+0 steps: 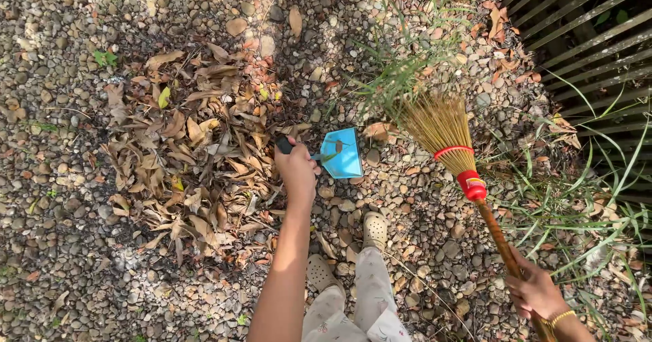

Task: Gathering and sweeping dry leaves into a pile on a gravel surface using a broom and a dustpan.

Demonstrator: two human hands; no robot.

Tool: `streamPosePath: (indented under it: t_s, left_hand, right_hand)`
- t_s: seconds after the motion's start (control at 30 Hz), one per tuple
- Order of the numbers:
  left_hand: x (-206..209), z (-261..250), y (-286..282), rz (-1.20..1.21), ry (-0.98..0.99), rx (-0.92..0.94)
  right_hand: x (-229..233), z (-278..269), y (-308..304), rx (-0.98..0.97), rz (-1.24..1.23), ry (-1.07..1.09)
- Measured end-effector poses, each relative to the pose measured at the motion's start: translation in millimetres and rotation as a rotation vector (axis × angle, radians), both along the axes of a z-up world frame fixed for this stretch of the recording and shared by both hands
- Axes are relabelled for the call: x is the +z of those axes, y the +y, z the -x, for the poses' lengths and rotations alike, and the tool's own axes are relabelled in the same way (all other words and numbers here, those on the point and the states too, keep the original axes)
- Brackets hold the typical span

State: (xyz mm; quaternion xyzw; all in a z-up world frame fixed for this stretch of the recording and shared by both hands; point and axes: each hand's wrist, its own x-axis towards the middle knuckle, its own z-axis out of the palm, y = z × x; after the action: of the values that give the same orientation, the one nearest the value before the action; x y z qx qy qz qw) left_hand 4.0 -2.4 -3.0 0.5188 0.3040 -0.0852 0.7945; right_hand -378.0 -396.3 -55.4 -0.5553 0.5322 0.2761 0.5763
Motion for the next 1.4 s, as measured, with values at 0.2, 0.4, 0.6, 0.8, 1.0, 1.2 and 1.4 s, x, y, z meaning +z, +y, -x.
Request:
streamPosePath:
  t_s: [0.2,0.4,0.6,0.8,1.0,1.2,1.4]
  left_hand:
    - [-16,-5,-9,-0.039,-0.032,-0.025]
    - [-7,1,-22,-0.094,-0.025,0.003]
    - [-7,-5,-13,-0.075,-0.044,-0.006]
    - [-11,-7,-4,-0.048,-0.028,-0.006]
    - [-8,-8,-11,-0.066,0.013,-0.010]
    - [-8,-8,-7,-0.038,-0.022,-0.023]
    - [-6,-9,2,-0.020,-0.022,0.012]
  right_hand:
    - [45,-1,20,-0.041,0.064,-0.029]
    - [-13,-99,-37,0.020,0.297,-0.128]
    - [-73,-159,-43,0.068,0.184,-0.019]
    - [-27,-92,9,0.367,0.124,0.146]
    - [10,25,29,0.130,0.058,0.079]
    - [17,86,24,-0.412,0.014,-0.217]
    - [19,123,-40,-0.413,-0.034,-0.683]
